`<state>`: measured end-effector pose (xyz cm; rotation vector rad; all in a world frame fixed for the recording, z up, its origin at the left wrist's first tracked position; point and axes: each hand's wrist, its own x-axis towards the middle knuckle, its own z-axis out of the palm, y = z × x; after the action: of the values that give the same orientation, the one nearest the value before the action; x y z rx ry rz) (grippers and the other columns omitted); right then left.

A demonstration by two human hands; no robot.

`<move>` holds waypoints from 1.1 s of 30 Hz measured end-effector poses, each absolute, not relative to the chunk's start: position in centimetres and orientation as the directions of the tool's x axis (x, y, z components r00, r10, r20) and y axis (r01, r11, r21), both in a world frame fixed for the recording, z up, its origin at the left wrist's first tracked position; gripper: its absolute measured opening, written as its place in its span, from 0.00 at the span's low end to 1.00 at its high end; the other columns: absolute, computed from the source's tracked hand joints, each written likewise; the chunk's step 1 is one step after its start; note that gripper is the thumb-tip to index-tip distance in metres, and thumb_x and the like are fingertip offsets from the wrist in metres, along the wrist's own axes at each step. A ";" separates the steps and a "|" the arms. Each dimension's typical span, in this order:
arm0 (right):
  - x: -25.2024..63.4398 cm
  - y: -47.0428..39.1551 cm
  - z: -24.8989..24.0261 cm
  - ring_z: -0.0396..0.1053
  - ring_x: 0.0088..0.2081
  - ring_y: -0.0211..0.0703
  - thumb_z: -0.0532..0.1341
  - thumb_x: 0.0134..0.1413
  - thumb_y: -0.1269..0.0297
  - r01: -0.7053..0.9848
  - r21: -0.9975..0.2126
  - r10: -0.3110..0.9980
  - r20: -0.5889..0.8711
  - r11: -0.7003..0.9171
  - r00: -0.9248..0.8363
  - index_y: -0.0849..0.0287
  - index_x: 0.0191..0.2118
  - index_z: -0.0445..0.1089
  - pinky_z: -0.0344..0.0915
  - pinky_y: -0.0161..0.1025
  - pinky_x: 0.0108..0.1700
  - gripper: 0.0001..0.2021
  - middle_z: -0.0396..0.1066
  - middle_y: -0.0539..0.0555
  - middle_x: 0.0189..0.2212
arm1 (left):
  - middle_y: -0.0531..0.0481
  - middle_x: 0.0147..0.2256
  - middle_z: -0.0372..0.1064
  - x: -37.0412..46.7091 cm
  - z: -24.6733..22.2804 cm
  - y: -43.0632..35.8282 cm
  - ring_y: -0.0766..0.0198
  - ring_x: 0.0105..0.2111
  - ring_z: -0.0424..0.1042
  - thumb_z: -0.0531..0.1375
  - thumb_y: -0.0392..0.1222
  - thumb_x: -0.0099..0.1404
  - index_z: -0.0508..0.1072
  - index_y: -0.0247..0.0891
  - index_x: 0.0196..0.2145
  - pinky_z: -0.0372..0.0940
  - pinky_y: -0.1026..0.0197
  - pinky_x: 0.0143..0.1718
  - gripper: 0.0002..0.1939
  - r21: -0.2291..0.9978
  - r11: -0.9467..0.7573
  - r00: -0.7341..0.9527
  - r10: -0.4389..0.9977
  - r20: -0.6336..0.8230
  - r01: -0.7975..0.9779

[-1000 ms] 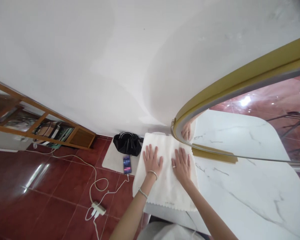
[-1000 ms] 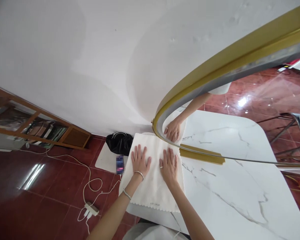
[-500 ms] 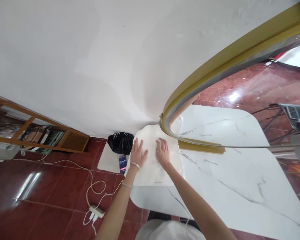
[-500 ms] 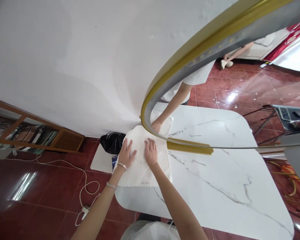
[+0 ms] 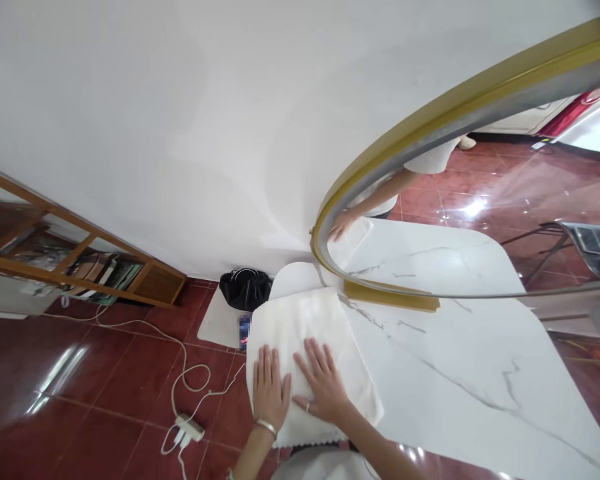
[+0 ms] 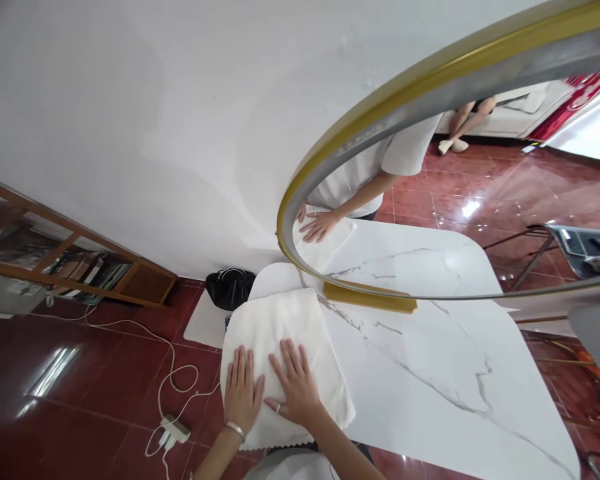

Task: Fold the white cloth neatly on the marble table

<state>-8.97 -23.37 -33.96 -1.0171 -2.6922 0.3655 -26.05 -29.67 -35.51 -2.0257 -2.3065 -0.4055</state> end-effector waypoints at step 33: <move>-6.9 -20.9 -36.8 0.38 0.68 0.62 0.54 0.58 0.44 0.719 -0.300 0.779 0.209 0.627 -0.592 0.50 0.69 0.40 0.43 0.66 0.63 0.38 0.36 0.60 0.69 | 0.44 0.60 0.61 -25.3 -37.2 -24.2 0.53 0.60 0.59 0.51 0.45 0.66 0.56 0.41 0.64 0.58 0.50 0.58 0.29 0.227 -0.042 -0.021 0.964 0.265 0.973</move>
<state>-6.88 -20.93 -36.78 -1.2046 -2.5327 0.2639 -25.28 -24.16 -37.23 -2.1802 -2.1570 -0.5521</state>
